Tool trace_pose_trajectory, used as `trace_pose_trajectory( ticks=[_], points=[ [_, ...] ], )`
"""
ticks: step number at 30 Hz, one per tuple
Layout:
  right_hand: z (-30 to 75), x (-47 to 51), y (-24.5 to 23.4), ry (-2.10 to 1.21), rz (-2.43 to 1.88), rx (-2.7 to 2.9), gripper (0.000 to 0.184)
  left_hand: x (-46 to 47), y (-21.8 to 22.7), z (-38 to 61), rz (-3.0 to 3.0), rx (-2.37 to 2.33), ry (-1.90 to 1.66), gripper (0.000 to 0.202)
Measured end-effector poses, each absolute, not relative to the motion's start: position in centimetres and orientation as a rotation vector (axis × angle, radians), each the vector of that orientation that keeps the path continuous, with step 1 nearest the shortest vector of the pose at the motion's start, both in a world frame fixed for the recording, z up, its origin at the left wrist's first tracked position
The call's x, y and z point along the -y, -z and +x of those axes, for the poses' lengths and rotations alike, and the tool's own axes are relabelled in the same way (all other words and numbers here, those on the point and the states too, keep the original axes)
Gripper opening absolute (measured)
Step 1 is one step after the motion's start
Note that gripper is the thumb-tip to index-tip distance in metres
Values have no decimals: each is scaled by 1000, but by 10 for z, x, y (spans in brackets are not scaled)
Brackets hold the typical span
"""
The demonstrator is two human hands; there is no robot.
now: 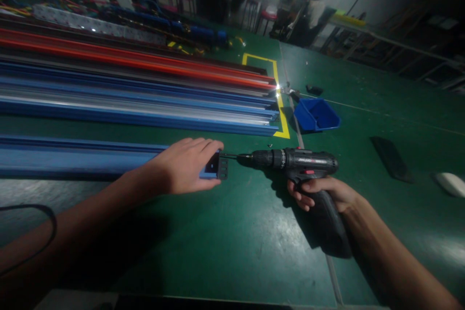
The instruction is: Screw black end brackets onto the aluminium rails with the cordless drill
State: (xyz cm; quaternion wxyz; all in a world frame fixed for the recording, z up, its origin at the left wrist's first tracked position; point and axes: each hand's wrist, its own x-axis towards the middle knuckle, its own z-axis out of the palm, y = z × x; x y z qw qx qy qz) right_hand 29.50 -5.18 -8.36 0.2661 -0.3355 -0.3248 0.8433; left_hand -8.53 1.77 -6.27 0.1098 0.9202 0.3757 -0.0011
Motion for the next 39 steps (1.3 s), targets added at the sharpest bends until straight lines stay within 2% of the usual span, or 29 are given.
trace_pose_trajectory(
  ticks=[39],
  points=[
    [297, 53, 85, -2270, -936, 877, 17, -19, 65, -86, 2709, -1103, -5, 67]
  ],
)
